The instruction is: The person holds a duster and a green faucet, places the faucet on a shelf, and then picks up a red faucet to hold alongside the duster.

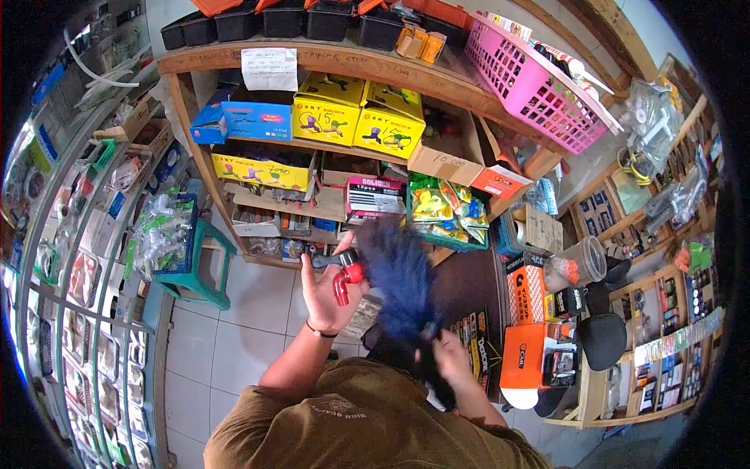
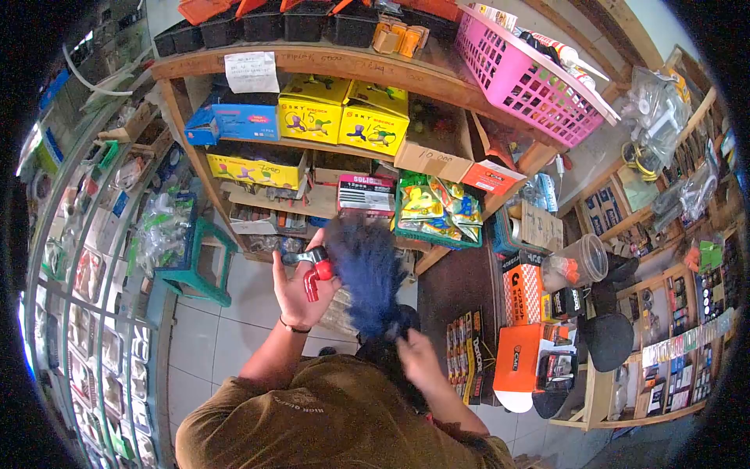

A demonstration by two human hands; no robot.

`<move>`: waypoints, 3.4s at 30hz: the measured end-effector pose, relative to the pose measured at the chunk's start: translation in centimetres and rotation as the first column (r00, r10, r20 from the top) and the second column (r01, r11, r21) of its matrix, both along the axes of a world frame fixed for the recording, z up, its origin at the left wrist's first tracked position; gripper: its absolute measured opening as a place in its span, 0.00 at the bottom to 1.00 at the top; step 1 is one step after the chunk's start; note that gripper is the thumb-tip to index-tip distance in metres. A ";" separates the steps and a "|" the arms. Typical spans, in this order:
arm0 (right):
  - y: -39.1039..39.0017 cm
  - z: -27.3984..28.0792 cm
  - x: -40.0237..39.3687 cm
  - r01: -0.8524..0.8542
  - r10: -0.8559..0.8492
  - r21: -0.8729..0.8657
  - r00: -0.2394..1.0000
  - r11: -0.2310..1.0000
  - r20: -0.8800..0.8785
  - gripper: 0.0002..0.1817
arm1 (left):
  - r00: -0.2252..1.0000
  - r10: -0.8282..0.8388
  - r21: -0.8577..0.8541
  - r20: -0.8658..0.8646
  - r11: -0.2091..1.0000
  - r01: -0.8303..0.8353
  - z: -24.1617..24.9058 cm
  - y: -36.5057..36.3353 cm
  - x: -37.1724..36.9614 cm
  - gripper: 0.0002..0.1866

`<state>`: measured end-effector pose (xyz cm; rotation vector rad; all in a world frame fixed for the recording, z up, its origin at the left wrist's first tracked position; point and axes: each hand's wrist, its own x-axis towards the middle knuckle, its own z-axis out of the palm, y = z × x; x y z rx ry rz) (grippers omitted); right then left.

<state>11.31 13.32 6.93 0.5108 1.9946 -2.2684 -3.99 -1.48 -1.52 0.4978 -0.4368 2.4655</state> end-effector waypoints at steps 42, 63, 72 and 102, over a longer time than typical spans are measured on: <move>-0.8 -0.4 0.7 -0.288 0.261 0.135 0.947 0.948 0.186 0.13 | 0.990 0.101 -0.398 0.099 0.916 -0.054 1.1 -0.4 1.8 0.40; 0.0 -1.0 1.1 -0.394 0.376 0.054 0.903 0.917 0.210 0.17 | 0.994 0.108 -0.360 0.017 0.928 -0.095 0.4 1.6 1.3 0.40; 0.6 -3.8 1.5 -0.401 0.407 0.222 0.913 0.889 0.016 0.16 | 0.991 0.088 -0.377 -0.103 0.918 -0.121 0.2 1.3 1.1 0.38; 1.7 -0.3 -0.2 -0.036 0.051 -0.122 0.991 0.992 0.121 0.14 | 0.974 0.190 -0.506 0.124 0.856 -0.103 2.0 0.8 0.5 0.44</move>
